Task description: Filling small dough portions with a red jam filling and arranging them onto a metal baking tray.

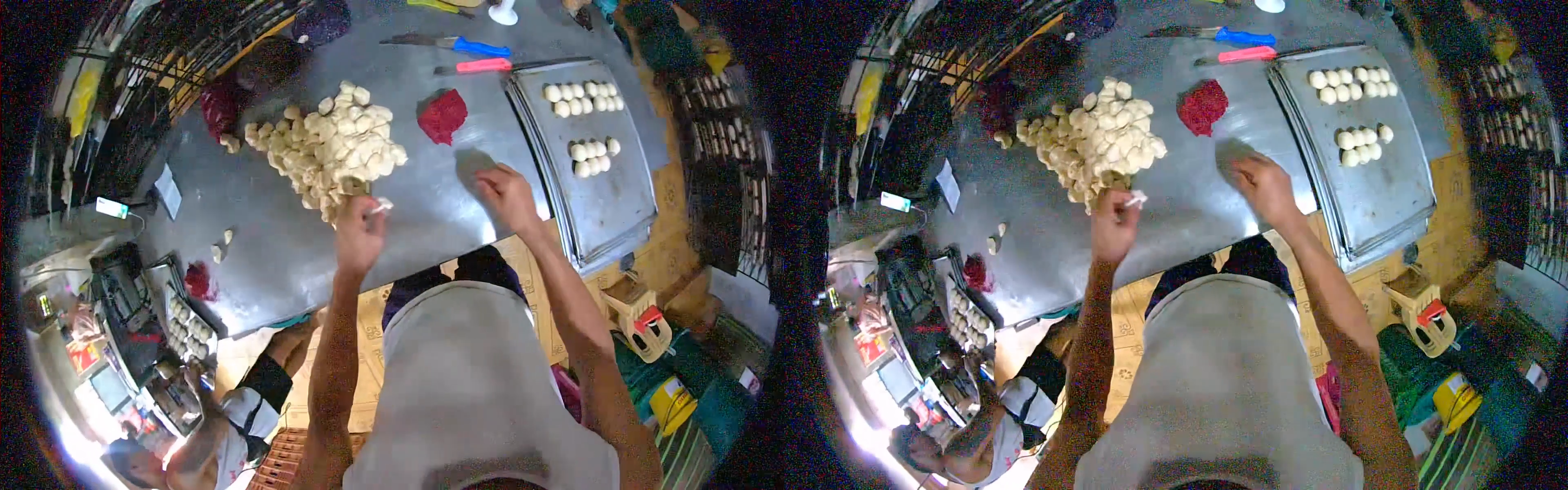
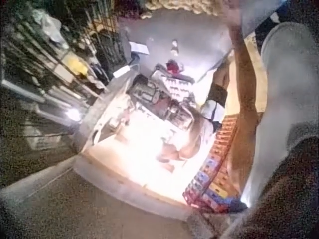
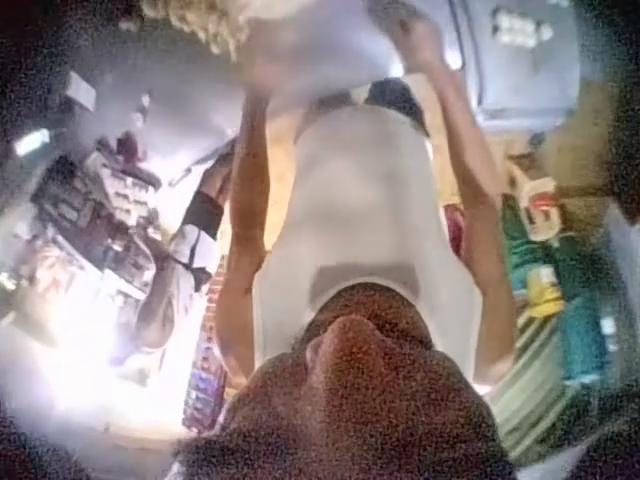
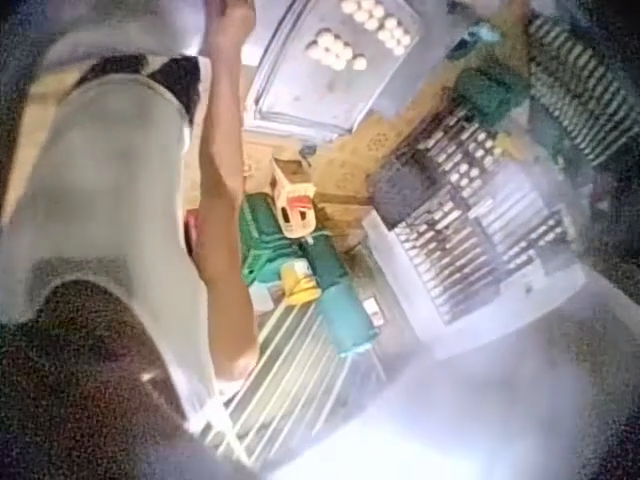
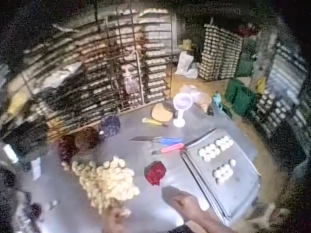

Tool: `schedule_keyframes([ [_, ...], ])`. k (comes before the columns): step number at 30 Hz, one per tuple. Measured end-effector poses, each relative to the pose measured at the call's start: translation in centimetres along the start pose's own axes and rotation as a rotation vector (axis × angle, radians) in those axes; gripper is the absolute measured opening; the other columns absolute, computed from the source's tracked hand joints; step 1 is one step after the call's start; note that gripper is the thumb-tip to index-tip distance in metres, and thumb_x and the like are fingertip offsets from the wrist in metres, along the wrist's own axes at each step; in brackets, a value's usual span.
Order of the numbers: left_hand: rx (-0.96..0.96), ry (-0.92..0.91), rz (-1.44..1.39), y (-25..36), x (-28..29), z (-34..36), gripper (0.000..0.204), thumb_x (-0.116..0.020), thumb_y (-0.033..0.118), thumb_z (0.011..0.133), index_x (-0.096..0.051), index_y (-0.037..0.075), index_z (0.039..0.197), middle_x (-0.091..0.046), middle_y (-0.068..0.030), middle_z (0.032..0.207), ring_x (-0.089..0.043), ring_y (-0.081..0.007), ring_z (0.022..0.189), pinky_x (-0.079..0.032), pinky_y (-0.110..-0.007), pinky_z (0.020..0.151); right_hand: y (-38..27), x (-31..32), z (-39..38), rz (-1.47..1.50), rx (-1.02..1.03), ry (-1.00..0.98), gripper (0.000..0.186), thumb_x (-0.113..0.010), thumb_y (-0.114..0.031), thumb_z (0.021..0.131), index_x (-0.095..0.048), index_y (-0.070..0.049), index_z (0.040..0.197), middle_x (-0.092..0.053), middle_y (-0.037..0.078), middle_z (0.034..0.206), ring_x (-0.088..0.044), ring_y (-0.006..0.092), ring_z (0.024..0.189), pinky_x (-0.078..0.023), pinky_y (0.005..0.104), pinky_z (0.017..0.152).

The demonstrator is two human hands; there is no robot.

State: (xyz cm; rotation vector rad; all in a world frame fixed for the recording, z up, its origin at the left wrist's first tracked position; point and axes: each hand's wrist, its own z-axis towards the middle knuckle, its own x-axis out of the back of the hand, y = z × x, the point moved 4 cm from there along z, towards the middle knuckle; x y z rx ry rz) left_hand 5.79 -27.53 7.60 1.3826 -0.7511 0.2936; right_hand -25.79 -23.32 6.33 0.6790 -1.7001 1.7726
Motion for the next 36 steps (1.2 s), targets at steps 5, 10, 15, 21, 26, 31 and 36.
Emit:
schedule_keyframes([
  [5, 0.231, -0.140, -0.270, 0.9, -6.4, -5.2, 0.028, -0.075, 0.011, 0.088, -0.060, 0.006, 0.111, -0.065, -0.0119, 0.108, -0.063, -0.0211, 0.099, -0.052, -0.034, 0.085, -3.0, -2.7, 6.3, -0.196, 0.265, 0.158, 0.026, -0.069, -0.012, 0.086, -0.070, -0.008, 0.111, -0.066, 0.011, 0.098, -0.063, 0.0328, 0.088, -0.055, 0.0416, 0.074],
  [10, 0.507, -0.381, -0.492, 2.5, -9.3, -8.8, 0.028, -0.073, 0.022, 0.091, -0.070, 0.006, 0.113, -0.069, -0.0142, 0.106, -0.066, -0.0212, 0.098, -0.053, -0.036, 0.084, -0.1, -4.9, 9.0, -0.460, 0.372, 0.092, 0.026, -0.071, -0.019, 0.084, -0.070, -0.013, 0.110, -0.061, 0.003, 0.092, -0.060, 0.0284, 0.083, -0.055, 0.0411, 0.069],
  [15, 0.646, -0.294, -0.496, 1.7, -11.4, -9.8, 0.029, -0.070, 0.021, 0.092, -0.070, 0.000, 0.114, -0.072, -0.0117, 0.105, -0.067, -0.0198, 0.093, -0.053, -0.034, 0.086, 0.4, -5.3, 9.9, -0.384, 0.402, 0.056, 0.019, -0.072, -0.025, 0.083, -0.071, -0.013, 0.098, -0.060, 0.003, 0.090, -0.061, 0.0280, 0.084, -0.055, 0.0416, 0.066],
  [21, 0.638, -0.041, -0.768, 3.0, -11.7, -5.3, 0.026, -0.067, 0.019, 0.095, -0.070, -0.002, 0.109, -0.073, -0.0073, 0.099, -0.066, -0.0160, 0.087, -0.053, -0.031, 0.083, 1.5, -6.6, 10.6, -0.279, 0.284, 0.074, 0.016, -0.074, -0.024, 0.083, -0.072, -0.010, 0.089, -0.063, 0.006, 0.081, -0.063, 0.0287, 0.076, -0.052, 0.0404, 0.062],
  [26, 0.794, -0.090, -0.829, 0.6, -12.8, -2.3, 0.037, -0.064, 0.018, 0.098, -0.062, -0.008, 0.123, -0.069, -0.0105, 0.110, -0.064, -0.0158, 0.101, -0.051, -0.029, 0.094, 0.7, -7.5, 7.7, 0.573, -0.318, -0.522, 0.022, -0.069, -0.029, 0.091, -0.074, -0.007, 0.086, -0.066, 0.012, 0.078, -0.065, 0.0341, 0.070, -0.054, 0.0414, 0.069],
  [31, 0.646, -0.027, -1.246, 4.9, -12.2, 1.4, 0.040, -0.068, 0.033, 0.096, -0.067, -0.003, 0.114, -0.071, -0.0089, 0.104, -0.067, -0.0173, 0.095, -0.055, -0.036, 0.085, -2.7, -4.7, 3.1, 0.128, 0.214, 0.047, 0.019, -0.071, -0.012, 0.084, -0.071, -0.001, 0.099, -0.061, 0.013, 0.080, -0.062, 0.0341, 0.075, -0.051, 0.0395, 0.068],
  [36, 0.746, 0.000, -1.242, -2.1, -14.1, -0.6, 0.034, -0.067, 0.026, 0.097, -0.067, -0.003, 0.114, -0.070, -0.0089, 0.107, -0.067, -0.0177, 0.094, -0.056, -0.032, 0.085, -6.5, -4.9, -0.2, -0.123, 0.236, -0.170, 0.034, -0.067, -0.010, 0.087, -0.066, -0.009, 0.121, -0.059, 0.016, 0.094, -0.061, 0.0345, 0.085, -0.052, 0.0398, 0.079],
])
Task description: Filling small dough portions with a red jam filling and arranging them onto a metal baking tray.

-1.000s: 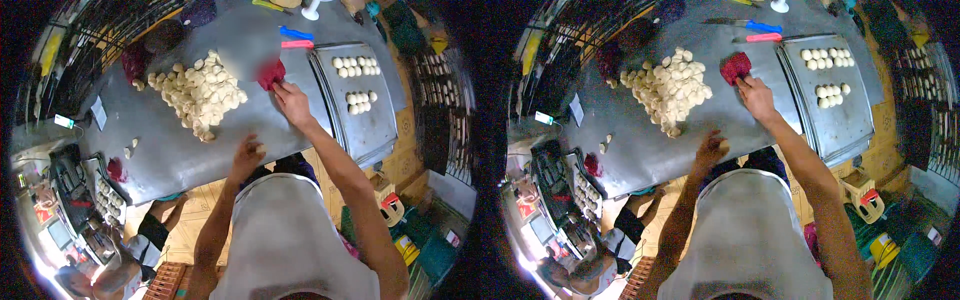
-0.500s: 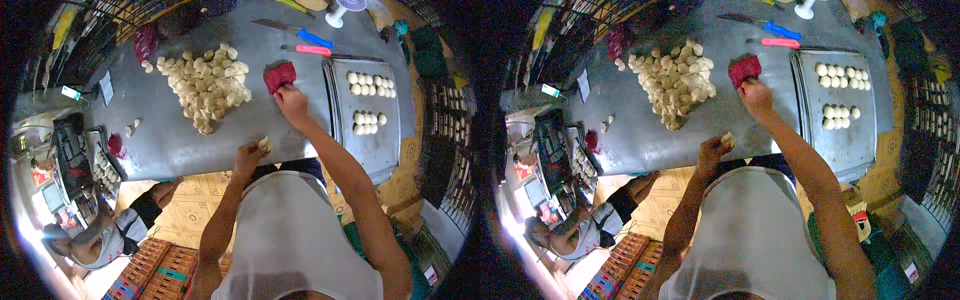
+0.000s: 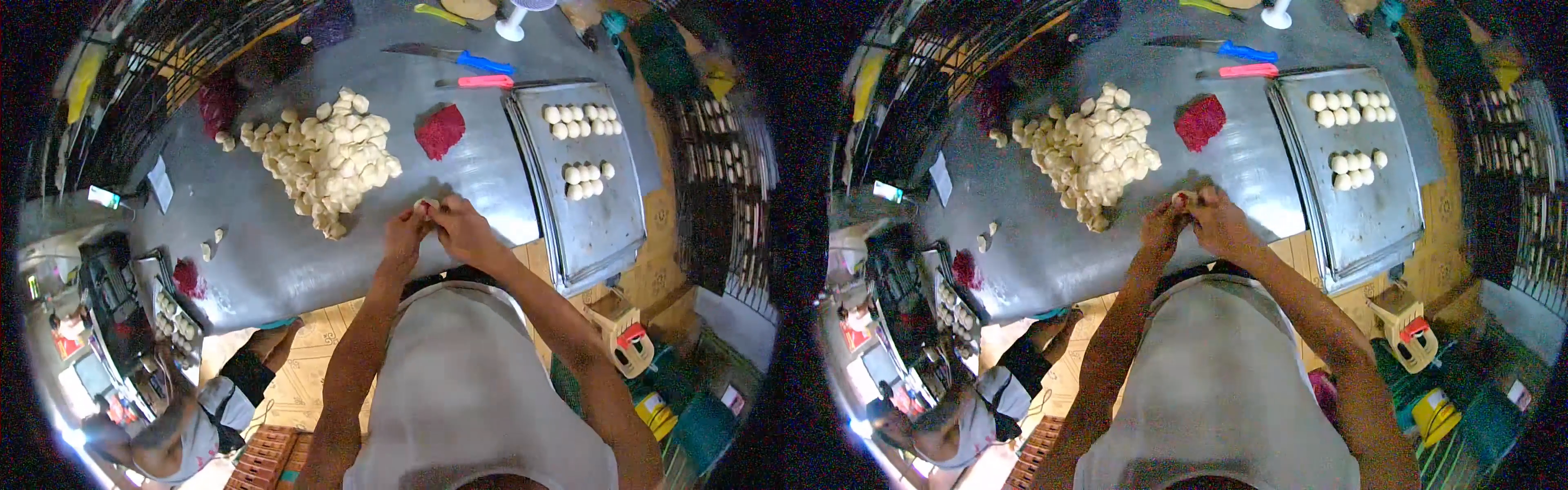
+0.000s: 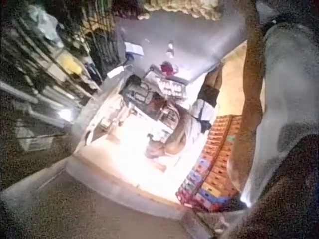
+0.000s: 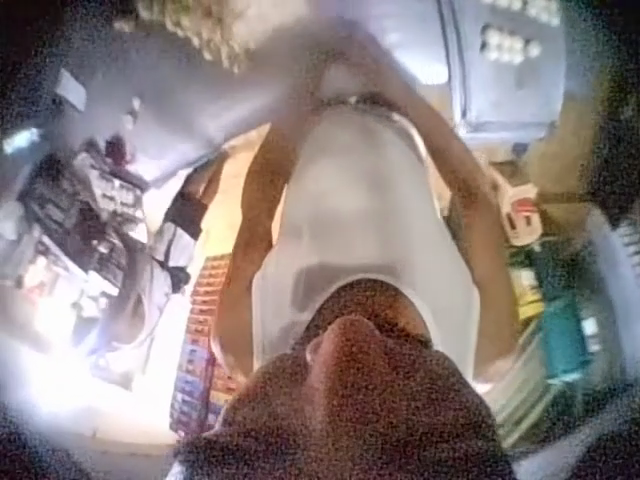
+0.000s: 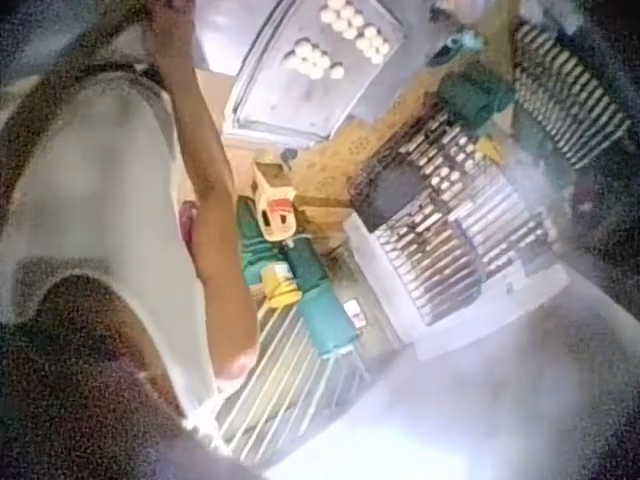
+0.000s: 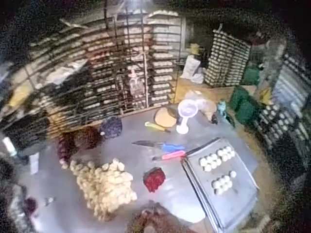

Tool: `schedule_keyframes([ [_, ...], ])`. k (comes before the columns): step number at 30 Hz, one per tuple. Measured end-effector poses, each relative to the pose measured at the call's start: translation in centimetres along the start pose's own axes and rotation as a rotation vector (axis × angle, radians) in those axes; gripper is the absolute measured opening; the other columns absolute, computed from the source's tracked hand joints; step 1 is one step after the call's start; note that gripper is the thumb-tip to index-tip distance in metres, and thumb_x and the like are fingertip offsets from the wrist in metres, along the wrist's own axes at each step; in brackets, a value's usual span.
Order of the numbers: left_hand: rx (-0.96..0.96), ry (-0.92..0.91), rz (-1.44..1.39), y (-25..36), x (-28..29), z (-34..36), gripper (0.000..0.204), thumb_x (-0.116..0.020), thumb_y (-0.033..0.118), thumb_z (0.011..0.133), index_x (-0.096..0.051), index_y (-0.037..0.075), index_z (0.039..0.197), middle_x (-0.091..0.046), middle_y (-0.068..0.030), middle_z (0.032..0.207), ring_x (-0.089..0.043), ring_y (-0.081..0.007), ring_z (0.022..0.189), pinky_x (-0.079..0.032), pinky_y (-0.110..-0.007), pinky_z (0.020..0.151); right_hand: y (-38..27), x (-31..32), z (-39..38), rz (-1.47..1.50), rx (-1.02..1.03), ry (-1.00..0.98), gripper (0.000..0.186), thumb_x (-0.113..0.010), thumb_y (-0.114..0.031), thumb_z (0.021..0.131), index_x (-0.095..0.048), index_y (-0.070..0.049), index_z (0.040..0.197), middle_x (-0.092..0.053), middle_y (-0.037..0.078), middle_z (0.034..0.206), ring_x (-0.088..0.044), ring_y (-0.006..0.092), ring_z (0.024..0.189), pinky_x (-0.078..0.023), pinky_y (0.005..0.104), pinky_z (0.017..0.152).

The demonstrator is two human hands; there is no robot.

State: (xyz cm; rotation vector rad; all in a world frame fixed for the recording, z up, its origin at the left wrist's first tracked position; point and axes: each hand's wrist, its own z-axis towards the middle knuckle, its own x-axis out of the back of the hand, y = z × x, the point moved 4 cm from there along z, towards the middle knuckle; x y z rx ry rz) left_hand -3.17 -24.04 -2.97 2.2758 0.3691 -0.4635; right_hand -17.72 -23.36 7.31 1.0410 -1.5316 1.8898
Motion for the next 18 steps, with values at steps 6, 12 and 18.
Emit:
schedule_keyframes([
  [6, 0.020, -0.205, 0.149, 1.8, -1.3, -0.3, 0.030, -0.066, 0.020, 0.098, -0.067, -0.002, 0.117, -0.070, -0.0082, 0.108, -0.067, -0.0178, 0.094, -0.058, -0.032, 0.085, 5.0, -1.8, -1.7, 0.769, -0.551, 0.095, 0.029, -0.069, -0.004, 0.082, -0.073, -0.005, 0.110, -0.070, 0.019, 0.097, -0.069, 0.0288, 0.085, -0.055, 0.0364, 0.078],
  [12, -0.132, -0.419, 0.694, 2.5, -3.1, -1.5, 0.036, -0.069, 0.022, 0.096, -0.065, 0.002, 0.126, -0.069, -0.0064, 0.110, -0.065, -0.0145, 0.097, -0.054, -0.029, 0.085, 4.2, 0.1, -1.5, 0.543, -0.449, -0.016, 0.024, -0.073, -0.006, 0.085, -0.073, -0.003, 0.109, -0.073, 0.017, 0.093, -0.069, 0.0206, 0.081, -0.055, 0.0326, 0.077],
  [18, -0.228, -0.292, 0.882, 2.2, -4.7, -2.3, 0.031, -0.066, 0.022, 0.097, -0.068, 0.003, 0.122, -0.071, -0.0013, 0.095, -0.065, -0.0128, 0.081, -0.054, -0.029, 0.078, 4.8, 1.4, -1.7, 0.618, -0.473, 0.067, 0.023, -0.073, -0.003, 0.085, -0.074, -0.006, 0.109, -0.073, 0.015, 0.090, -0.070, 0.0210, 0.086, -0.054, 0.0302, 0.078],
])
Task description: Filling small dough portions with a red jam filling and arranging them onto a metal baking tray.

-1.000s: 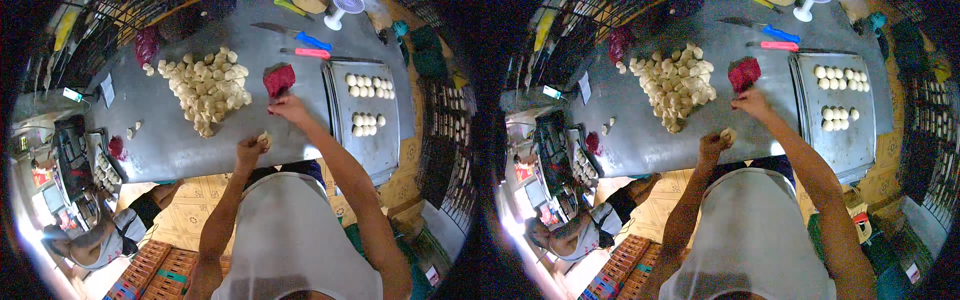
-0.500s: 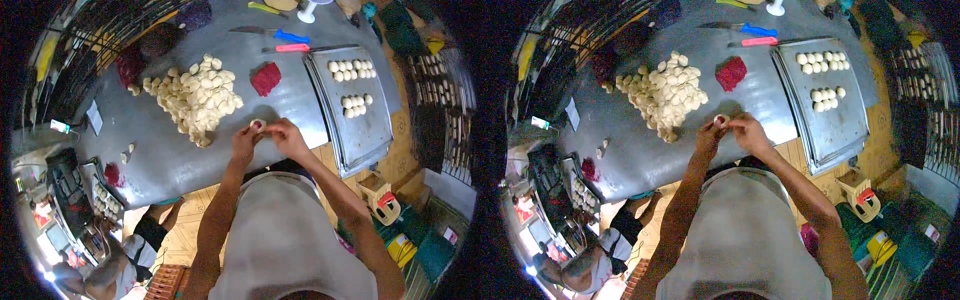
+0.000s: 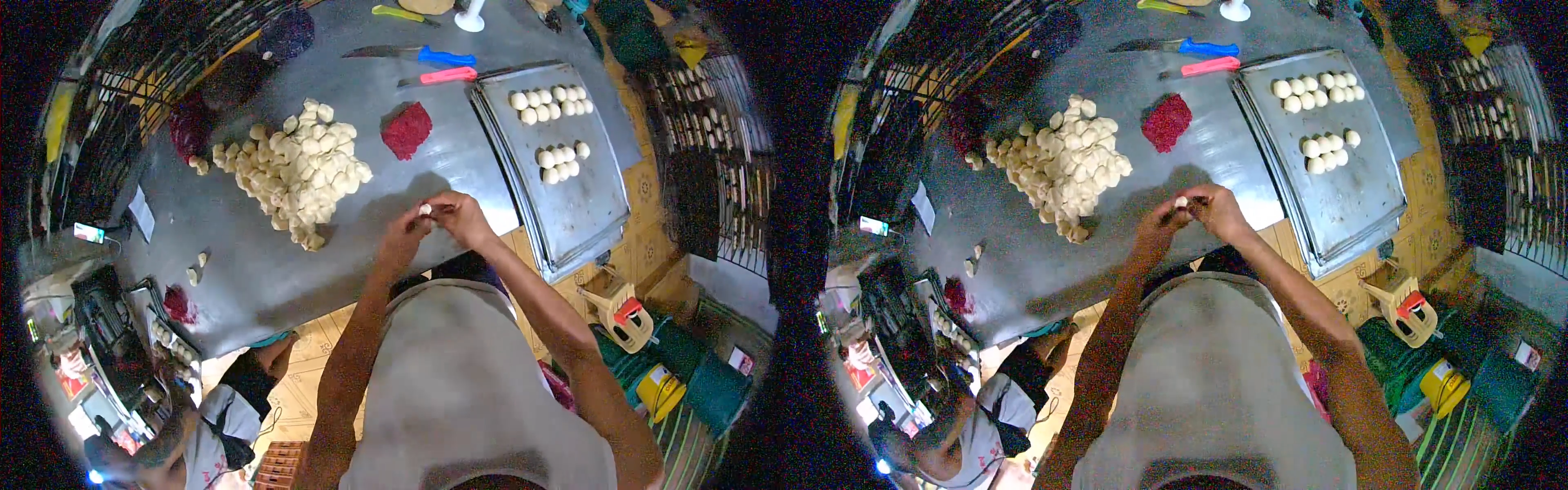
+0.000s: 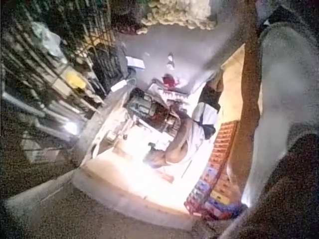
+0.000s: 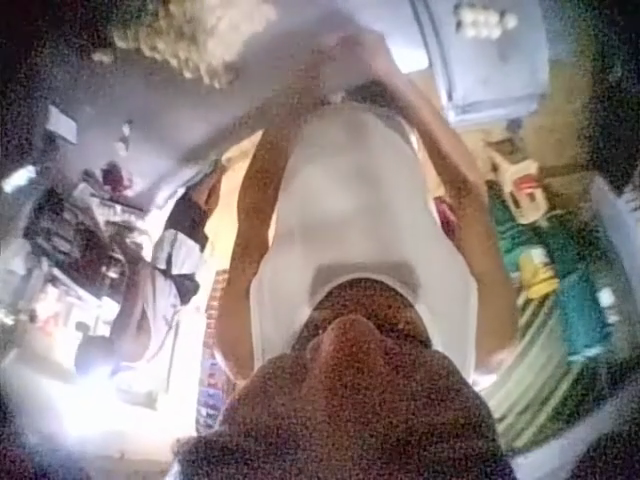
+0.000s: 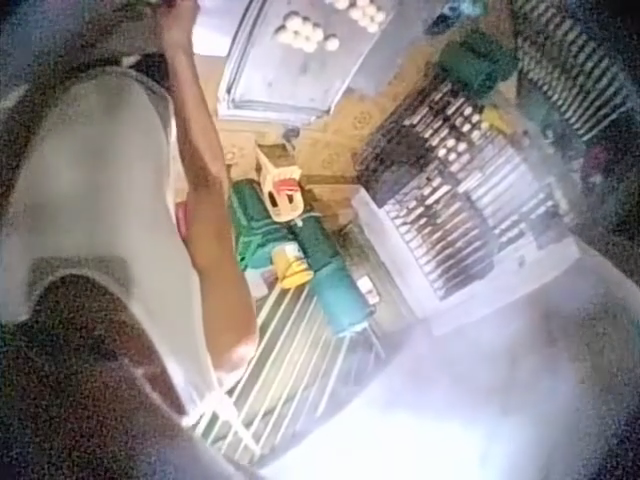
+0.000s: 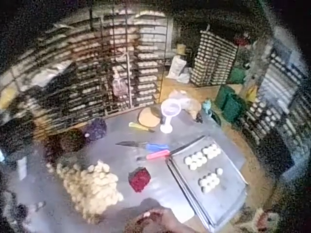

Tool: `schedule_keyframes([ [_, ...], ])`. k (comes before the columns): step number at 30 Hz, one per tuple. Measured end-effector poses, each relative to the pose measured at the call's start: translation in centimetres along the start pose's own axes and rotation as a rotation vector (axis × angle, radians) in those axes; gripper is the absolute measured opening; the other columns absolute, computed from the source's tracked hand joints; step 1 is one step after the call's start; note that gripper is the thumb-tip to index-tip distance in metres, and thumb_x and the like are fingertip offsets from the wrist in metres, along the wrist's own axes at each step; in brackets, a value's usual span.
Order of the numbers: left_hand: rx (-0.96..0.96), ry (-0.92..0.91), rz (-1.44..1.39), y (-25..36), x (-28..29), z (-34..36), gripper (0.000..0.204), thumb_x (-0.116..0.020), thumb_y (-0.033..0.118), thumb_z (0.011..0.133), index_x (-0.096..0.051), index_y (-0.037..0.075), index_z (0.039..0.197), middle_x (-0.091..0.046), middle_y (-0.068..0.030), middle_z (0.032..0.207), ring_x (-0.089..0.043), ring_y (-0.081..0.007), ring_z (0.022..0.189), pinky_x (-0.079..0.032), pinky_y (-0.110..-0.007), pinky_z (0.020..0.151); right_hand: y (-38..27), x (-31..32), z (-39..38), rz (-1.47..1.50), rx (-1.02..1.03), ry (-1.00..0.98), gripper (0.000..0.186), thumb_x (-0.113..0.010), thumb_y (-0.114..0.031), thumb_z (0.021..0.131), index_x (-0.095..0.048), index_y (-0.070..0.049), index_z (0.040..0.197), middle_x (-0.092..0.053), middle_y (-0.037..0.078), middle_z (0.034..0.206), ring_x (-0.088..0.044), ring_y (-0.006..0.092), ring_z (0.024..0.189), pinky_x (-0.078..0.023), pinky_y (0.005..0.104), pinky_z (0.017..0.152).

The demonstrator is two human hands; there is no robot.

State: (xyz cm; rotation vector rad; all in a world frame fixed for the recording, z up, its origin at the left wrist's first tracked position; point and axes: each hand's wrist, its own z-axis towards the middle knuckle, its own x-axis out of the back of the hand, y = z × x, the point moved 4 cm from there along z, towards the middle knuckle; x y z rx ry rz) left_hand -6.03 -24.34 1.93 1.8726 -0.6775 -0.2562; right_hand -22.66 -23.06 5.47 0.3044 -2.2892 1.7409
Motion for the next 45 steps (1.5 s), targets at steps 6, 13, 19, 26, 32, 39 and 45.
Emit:
schedule_keyframes([
  [6, 0.119, 0.070, -0.239, 1.3, -1.3, 0.4, 0.030, -0.062, 0.026, 0.100, -0.069, 0.005, 0.121, -0.074, -0.0065, 0.097, -0.069, -0.0173, 0.085, -0.054, -0.032, 0.078, -0.7, 2.0, 0.9, -0.214, 0.265, -0.224, 0.019, -0.074, -0.009, 0.085, -0.075, -0.008, 0.104, -0.069, 0.017, 0.088, -0.066, 0.0334, 0.084, -0.055, 0.0407, 0.079],
  [13, 0.158, -0.043, 0.154, 2.3, -2.6, 0.8, 0.028, -0.060, 0.025, 0.098, -0.070, 0.005, 0.116, -0.072, -0.0165, 0.095, -0.069, -0.0258, 0.086, -0.054, -0.040, 0.077, 0.5, 2.8, 0.1, -0.331, 0.329, -0.273, 0.018, -0.068, -0.014, 0.086, -0.074, -0.008, 0.102, -0.069, 0.020, 0.094, -0.064, 0.0383, 0.089, -0.053, 0.0454, 0.080],
  [19, -0.067, 0.009, 0.535, -0.3, -3.5, 0.9, 0.024, -0.061, 0.024, 0.097, -0.072, 0.007, 0.109, -0.068, -0.0239, 0.095, -0.067, -0.0388, 0.086, -0.052, -0.048, 0.074, 2.8, 2.2, -0.5, -0.347, 0.135, -0.327, 0.021, -0.068, -0.012, 0.083, -0.074, -0.009, 0.103, -0.070, 0.019, 0.095, -0.066, 0.0378, 0.091, -0.053, 0.0455, 0.081],
  [26, -0.440, 0.128, 0.551, 2.1, -4.8, -1.9, 0.041, -0.063, 0.012, 0.095, -0.056, 0.008, 0.135, -0.067, -0.0212, 0.105, -0.064, -0.0414, 0.099, -0.052, -0.049, 0.081, 5.1, 1.4, -2.0, -0.026, -0.239, -0.098, 0.018, -0.072, -0.011, 0.086, -0.074, -0.003, 0.102, -0.074, 0.016, 0.089, -0.070, 0.0236, 0.076, -0.054, 0.0343, 0.071],
  [32, -0.426, 0.203, 0.508, -0.5, -3.6, -0.7, 0.049, -0.066, 0.012, 0.094, -0.051, 0.004, 0.140, -0.068, -0.0208, 0.108, -0.066, -0.0371, 0.098, -0.054, -0.044, 0.083, 5.6, 0.0, -1.8, -0.049, 0.012, 0.086, 0.017, -0.071, -0.011, 0.089, -0.074, -0.005, 0.104, -0.073, 0.016, 0.089, -0.070, 0.0228, 0.079, -0.054, 0.0330, 0.075],
  [39, -0.263, 0.276, 0.068, -2.8, -3.0, 1.9, 0.040, -0.071, 0.012, 0.092, -0.061, 0.001, 0.128, -0.072, -0.0142, 0.110, -0.069, -0.0242, 0.089, -0.054, -0.035, 0.083, 4.7, 2.1, -2.5, 0.197, -0.115, 0.207, 0.028, -0.069, -0.013, 0.093, -0.069, -0.001, 0.117, -0.070, 0.014, 0.111, -0.066, 0.0195, 0.096, -0.053, 0.0327, 0.082],
  [45, 0.137, -0.010, -0.703, 0.4, -9.0, 3.6, 0.037, -0.069, 0.015, 0.094, -0.061, 0.002, 0.129, -0.069, -0.0092, 0.111, -0.066, -0.0194, 0.096, -0.055, -0.034, 0.086, 4.4, 6.4, -4.6, 0.482, -0.108, 0.132, 0.023, -0.068, -0.018, 0.095, -0.066, -0.001, 0.110, -0.067, 0.005, 0.100, -0.061, 0.0148, 0.093, -0.052, 0.0317, 0.081],
])
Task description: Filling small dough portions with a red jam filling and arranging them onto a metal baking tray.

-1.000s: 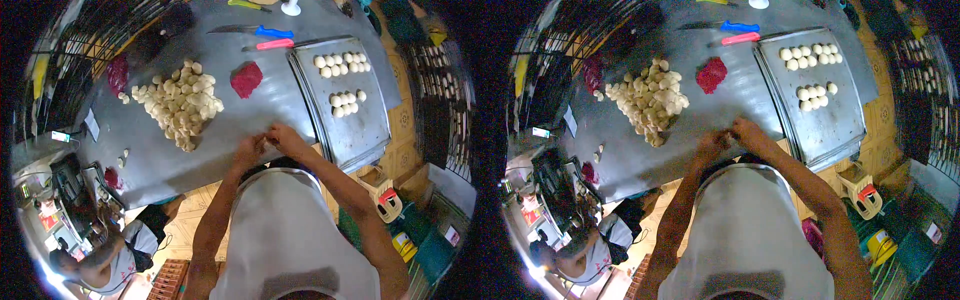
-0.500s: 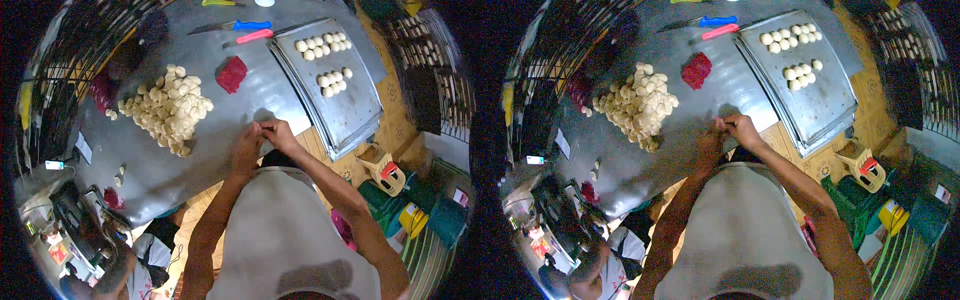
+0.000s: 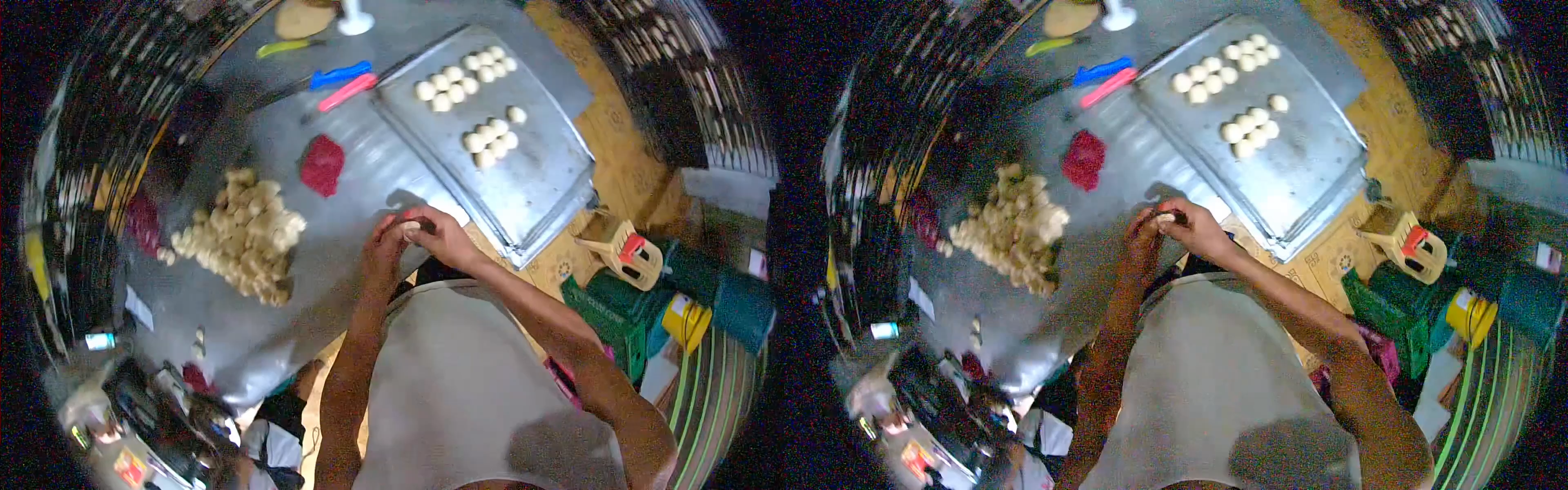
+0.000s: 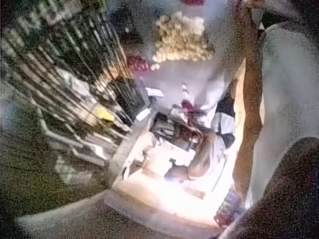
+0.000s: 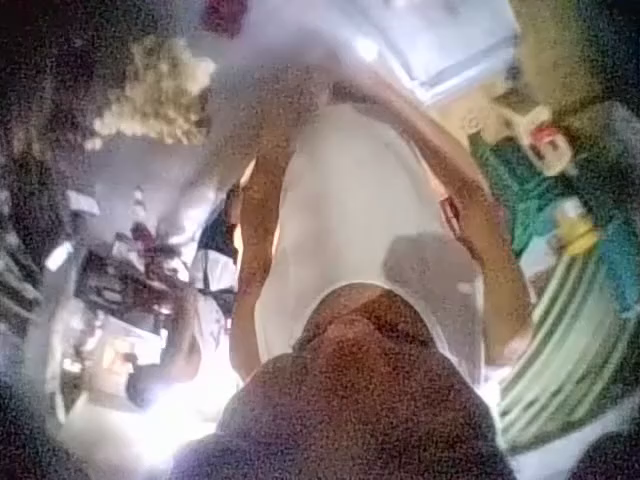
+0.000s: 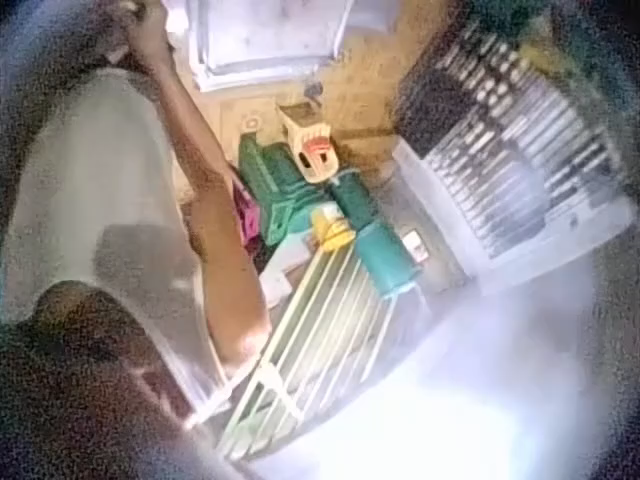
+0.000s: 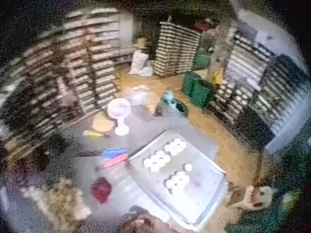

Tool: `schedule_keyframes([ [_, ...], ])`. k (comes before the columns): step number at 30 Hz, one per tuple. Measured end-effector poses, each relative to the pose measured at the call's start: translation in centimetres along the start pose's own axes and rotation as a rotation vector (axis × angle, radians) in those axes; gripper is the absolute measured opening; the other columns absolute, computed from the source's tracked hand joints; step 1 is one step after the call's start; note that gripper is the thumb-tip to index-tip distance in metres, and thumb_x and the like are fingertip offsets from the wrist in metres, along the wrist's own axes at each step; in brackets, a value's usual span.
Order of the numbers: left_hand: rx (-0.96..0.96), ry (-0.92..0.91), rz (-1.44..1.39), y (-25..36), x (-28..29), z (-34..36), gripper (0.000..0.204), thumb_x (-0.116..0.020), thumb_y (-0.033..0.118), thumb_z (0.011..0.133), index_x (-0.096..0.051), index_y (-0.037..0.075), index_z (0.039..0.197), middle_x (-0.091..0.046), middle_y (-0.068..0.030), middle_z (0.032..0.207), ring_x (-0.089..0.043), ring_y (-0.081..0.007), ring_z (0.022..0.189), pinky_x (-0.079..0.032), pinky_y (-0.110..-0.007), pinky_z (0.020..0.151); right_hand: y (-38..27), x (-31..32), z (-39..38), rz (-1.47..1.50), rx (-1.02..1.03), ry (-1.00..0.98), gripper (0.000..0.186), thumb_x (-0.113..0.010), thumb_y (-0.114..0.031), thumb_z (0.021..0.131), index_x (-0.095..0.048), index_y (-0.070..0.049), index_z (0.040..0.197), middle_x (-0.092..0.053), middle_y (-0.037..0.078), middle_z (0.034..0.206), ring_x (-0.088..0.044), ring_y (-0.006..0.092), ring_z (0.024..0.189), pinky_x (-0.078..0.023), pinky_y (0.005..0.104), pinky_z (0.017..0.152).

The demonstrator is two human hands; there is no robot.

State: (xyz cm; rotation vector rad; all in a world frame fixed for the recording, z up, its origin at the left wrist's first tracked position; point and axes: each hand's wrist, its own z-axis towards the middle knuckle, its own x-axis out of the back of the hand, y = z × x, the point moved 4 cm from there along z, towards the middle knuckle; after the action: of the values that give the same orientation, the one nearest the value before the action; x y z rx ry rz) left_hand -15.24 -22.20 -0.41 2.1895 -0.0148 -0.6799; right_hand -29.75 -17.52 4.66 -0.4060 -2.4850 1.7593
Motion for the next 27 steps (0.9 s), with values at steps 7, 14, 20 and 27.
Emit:
schedule_keyframes([
  [7, 0.072, 0.054, 0.192, 1.0, -2.2, 1.4, 0.041, -0.066, 0.017, 0.097, -0.057, 0.003, 0.134, -0.070, -0.0099, 0.113, -0.066, -0.0226, 0.110, -0.053, -0.035, 0.095, -9.6, 20.9, 3.0, -1.042, 0.146, 0.560, 0.030, -0.070, -0.018, 0.086, -0.071, -0.001, 0.111, -0.071, 0.019, 0.096, -0.069, 0.0267, 0.086, -0.053, 0.0359, 0.077],
  [14, -0.095, 0.061, 0.475, 0.0, 3.3, 0.0, 0.034, -0.065, 0.018, 0.098, -0.063, 0.000, 0.127, -0.072, -0.0094, 0.109, -0.066, -0.0172, 0.100, -0.053, -0.033, 0.088, -6.7, 28.4, 7.7, -1.100, -0.066, 0.428, 0.034, -0.069, -0.032, 0.088, -0.072, -0.003, 0.106, -0.073, 0.020, 0.095, -0.070, 0.0268, 0.087, -0.053, 0.0390, 0.081],
  [20, -0.042, 0.251, 0.620, 0.5, 15.1, -6.2, 0.031, -0.065, 0.016, 0.098, -0.064, 0.000, 0.125, -0.071, -0.0088, 0.107, -0.066, -0.0169, 0.096, -0.054, -0.032, 0.086, -10.5, 19.4, 2.3, -1.038, -0.011, 0.679, 0.042, -0.064, -0.026, 0.099, -0.061, 0.006, 0.126, -0.064, 0.021, 0.123, -0.062, 0.0253, 0.109, -0.048, 0.0316, 0.096],
  [27, -0.572, 0.589, 1.376, 10.2, 24.7, -12.5, 0.020, -0.066, 0.011, 0.093, -0.067, 0.004, 0.112, -0.067, -0.0153, 0.102, -0.066, -0.0314, 0.092, -0.054, -0.041, 0.083, -6.4, 0.7, 3.2, -0.744, 0.282, 0.107, 0.024, -0.063, -0.015, 0.098, -0.065, -0.001, 0.116, -0.071, 0.013, 0.101, -0.068, 0.0224, 0.084, -0.054, 0.0340, 0.073],
])
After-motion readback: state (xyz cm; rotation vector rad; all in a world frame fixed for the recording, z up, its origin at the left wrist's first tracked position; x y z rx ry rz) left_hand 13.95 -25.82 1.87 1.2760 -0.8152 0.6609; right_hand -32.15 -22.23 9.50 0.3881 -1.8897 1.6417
